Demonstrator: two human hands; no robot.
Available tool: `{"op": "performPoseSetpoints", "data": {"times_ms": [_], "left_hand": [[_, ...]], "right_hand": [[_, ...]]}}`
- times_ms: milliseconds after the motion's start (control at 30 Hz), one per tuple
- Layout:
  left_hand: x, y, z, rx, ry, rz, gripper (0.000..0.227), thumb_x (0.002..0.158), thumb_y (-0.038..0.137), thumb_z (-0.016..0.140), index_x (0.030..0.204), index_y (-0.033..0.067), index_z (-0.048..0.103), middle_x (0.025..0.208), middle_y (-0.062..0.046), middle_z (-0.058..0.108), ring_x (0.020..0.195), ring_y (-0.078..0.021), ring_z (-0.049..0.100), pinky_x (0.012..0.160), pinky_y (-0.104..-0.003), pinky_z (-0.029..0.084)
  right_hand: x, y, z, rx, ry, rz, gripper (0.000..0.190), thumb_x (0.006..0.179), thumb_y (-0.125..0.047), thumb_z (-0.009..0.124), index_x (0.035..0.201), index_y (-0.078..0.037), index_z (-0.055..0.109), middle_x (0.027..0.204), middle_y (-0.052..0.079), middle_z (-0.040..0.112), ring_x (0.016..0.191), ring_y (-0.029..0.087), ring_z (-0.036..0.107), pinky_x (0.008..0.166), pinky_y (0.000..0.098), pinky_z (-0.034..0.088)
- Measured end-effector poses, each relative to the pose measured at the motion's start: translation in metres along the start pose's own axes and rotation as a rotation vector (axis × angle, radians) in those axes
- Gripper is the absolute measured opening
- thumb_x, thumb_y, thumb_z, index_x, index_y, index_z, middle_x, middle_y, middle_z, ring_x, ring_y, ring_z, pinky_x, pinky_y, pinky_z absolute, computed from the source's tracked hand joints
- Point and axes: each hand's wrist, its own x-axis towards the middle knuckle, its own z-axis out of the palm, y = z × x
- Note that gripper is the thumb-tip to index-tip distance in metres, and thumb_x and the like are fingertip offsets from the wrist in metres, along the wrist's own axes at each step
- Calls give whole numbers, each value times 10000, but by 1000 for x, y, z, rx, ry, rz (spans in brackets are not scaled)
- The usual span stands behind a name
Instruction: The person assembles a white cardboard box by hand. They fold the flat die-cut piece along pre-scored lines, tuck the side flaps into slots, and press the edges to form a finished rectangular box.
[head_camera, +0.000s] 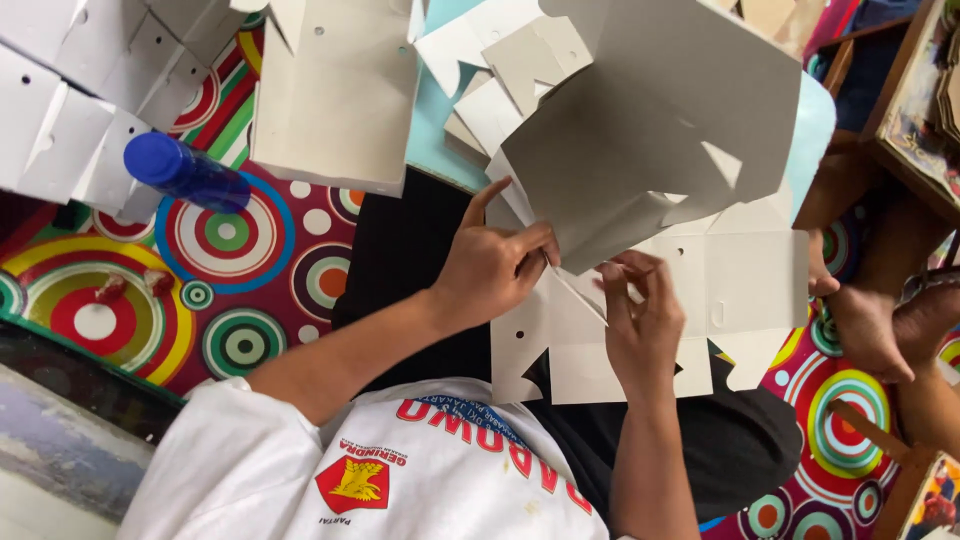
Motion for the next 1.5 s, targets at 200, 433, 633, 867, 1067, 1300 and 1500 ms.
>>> {"op": "performPoseSetpoints", "data": {"times_ms": [200,433,633,867,1067,1300,1500], "left_hand": [[-8,12,15,-25,-25,-31,197,858,12,645,854,205,610,491,65,597,487,-140,664,1214,-536,284],[-18,33,26,-93,-95,-43,185,849,25,663,847,210,660,465,47,592,497,-159,682,1208,-565,281],[-22,39,30,-33,-146,-35,195,867,32,640,907,217,683,428,41,551,446,-154,644,1213,-550,288],[-14,51,9,12,-242,-23,413,877,22,569,1241,191,666,410,37,565,415,-143,643,1152,-477,392],[-3,52,-20,-121,-351,-90,293,907,87,574,1186,64,663,408,49,601,420,-141,677,800,-300,586],[-13,17,1,381,-546,573,340,899,239,658,1103,-29,613,549,-26,511,491,-220,666,594,-413,611],[7,37,-3,-56,-539,164,260,942,160,657,1078,-61,647,461,-12,539,527,-274,698,674,-403,613]], "right_hand": [[-21,-13,-10,246,-88,12,516,1090,-390,407,1400,11,507,1466,179,511,1366,267,534,1046,424,520],[-31,-19,-10,126,-147,15,746,1008,-465,552,1606,-91,309,1596,230,429,1497,451,337,1128,742,255],[-32,-20,-13,13,-93,134,601,1043,-399,510,1564,-117,409,1545,206,472,1391,441,486,985,601,530],[-17,9,-38,-157,97,-21,363,1009,-170,684,1350,-47,659,1300,262,631,1020,451,707,822,475,601],[-3,27,-85,-373,115,-113,120,1026,-126,705,1079,-173,802,1052,-9,766,974,251,747,901,377,526],[30,30,-119,-447,-175,-46,222,945,-32,672,1128,-138,739,1055,4,767,1069,276,727,1014,457,479],[71,11,-94,-580,-100,-288,436,866,-141,798,1217,35,608,1337,227,583,1182,506,597,927,591,510]]}}
